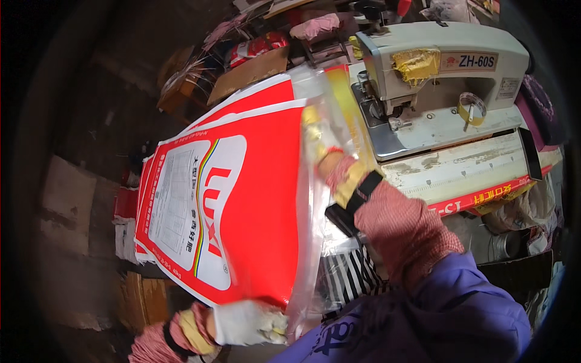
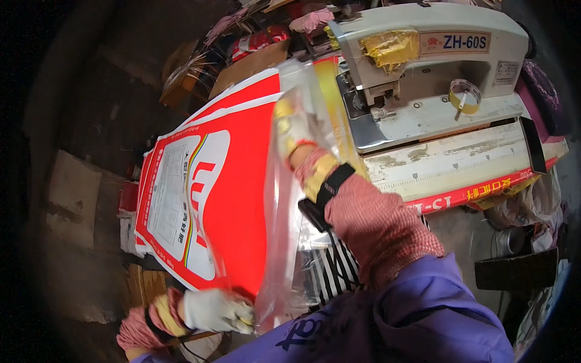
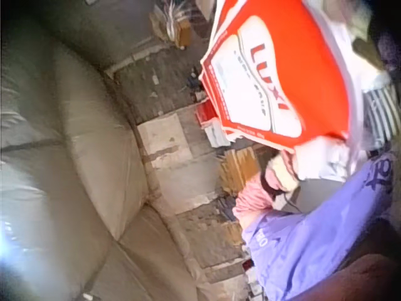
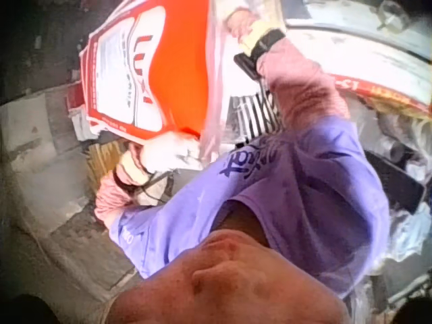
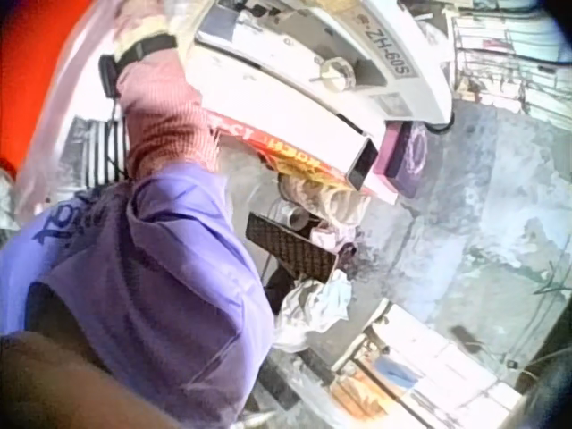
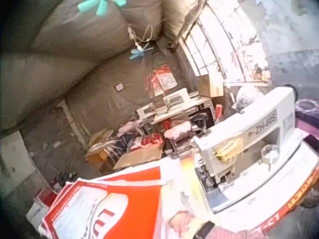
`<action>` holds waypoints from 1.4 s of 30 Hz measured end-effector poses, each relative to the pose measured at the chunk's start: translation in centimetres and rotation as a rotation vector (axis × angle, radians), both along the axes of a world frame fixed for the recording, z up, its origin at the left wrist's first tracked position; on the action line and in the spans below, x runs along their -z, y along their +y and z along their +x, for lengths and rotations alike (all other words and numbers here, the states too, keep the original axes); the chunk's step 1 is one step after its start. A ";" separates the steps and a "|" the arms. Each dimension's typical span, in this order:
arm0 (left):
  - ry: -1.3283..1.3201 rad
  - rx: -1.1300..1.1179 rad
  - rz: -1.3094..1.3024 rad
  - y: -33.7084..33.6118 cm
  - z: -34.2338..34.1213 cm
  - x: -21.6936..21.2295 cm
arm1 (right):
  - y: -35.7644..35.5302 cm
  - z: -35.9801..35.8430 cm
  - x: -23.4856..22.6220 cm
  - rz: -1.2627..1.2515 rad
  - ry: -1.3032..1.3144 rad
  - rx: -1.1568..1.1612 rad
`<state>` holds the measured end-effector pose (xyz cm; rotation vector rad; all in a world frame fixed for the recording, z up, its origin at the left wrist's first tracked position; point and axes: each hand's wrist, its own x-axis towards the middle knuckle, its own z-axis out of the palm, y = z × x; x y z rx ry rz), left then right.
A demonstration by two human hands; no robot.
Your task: The recorder uses a sewing machine to close large plastic bags.
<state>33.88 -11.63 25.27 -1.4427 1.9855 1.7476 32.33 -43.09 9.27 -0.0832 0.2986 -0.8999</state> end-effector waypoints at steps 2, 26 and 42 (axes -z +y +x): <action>-0.045 -0.120 -0.079 -5.0 1.0 -2.6 | 5.5 -2.2 -3.9 -0.194 0.358 -0.009; -1.428 0.130 -1.065 -29.8 4.1 3.5 | 8.0 -4.8 -3.9 -1.698 0.872 -0.465; -1.275 0.311 -1.451 -29.1 -2.1 1.0 | 7.7 -1.5 -0.4 -2.015 0.903 -0.292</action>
